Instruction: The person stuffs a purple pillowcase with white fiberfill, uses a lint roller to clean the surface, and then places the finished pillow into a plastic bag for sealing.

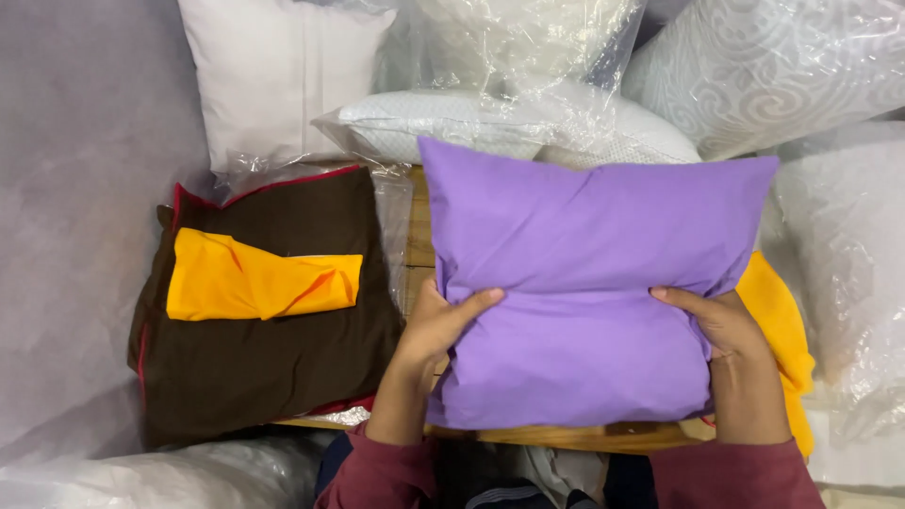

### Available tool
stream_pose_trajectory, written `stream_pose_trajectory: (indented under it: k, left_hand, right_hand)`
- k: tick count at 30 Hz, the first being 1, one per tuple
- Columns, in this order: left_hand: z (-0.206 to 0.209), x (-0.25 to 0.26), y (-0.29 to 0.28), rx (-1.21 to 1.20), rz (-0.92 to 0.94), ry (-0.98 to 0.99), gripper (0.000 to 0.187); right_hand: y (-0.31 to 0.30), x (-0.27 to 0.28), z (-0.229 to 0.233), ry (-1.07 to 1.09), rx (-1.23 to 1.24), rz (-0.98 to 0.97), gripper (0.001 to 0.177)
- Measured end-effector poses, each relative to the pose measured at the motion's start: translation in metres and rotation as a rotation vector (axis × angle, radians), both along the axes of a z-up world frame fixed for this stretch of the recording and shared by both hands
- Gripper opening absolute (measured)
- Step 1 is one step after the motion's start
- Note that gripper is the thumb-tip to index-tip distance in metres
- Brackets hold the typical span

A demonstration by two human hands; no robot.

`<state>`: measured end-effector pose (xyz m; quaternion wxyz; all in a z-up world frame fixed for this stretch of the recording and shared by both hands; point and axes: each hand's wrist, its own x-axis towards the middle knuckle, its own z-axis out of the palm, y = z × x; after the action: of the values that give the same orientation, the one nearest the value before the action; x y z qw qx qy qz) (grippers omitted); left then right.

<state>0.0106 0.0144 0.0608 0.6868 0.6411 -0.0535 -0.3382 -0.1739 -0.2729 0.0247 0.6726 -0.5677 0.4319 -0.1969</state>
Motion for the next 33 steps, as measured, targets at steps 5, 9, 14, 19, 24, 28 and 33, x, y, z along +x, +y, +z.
stream_pose_trajectory:
  k: [5, 9, 14, 19, 24, 28, 33]
  left_hand:
    - [-0.041, -0.014, -0.020, 0.069, -0.141, -0.061, 0.064]
    - [-0.029, 0.001, -0.002, -0.241, 0.022, -0.219, 0.035]
    - [-0.071, -0.010, -0.003, 0.034, -0.286, -0.344, 0.077]
    - [-0.048, 0.007, 0.014, -0.193, -0.089, -0.446, 0.013]
    - [-0.035, 0.050, 0.035, -0.449, -0.254, -1.045, 0.033]
    - [-0.048, 0.064, 0.041, -0.144, -0.211, -1.244, 0.016]
    - [-0.041, 0.041, 0.033, 0.880, -0.478, -1.096, 0.038]
  right_hand:
    - [0.016, -0.006, -0.013, -0.043, -0.067, 0.095, 0.084]
    - [-0.028, -0.025, -0.046, -0.342, 0.013, 0.066, 0.047]
    - [0.005, -0.029, -0.009, 0.167, -0.333, 0.258, 0.075]
    - [-0.022, -0.026, -0.016, -0.041, -0.410, 0.087, 0.051]
    - [-0.187, -0.011, -0.165, -0.386, -0.644, 0.712, 0.087]
    - [-0.087, 0.016, -0.088, 0.013, -0.842, 0.517, 0.105]
    - [-0.015, -0.015, -0.019, 0.285, -0.967, 0.636, 0.043]
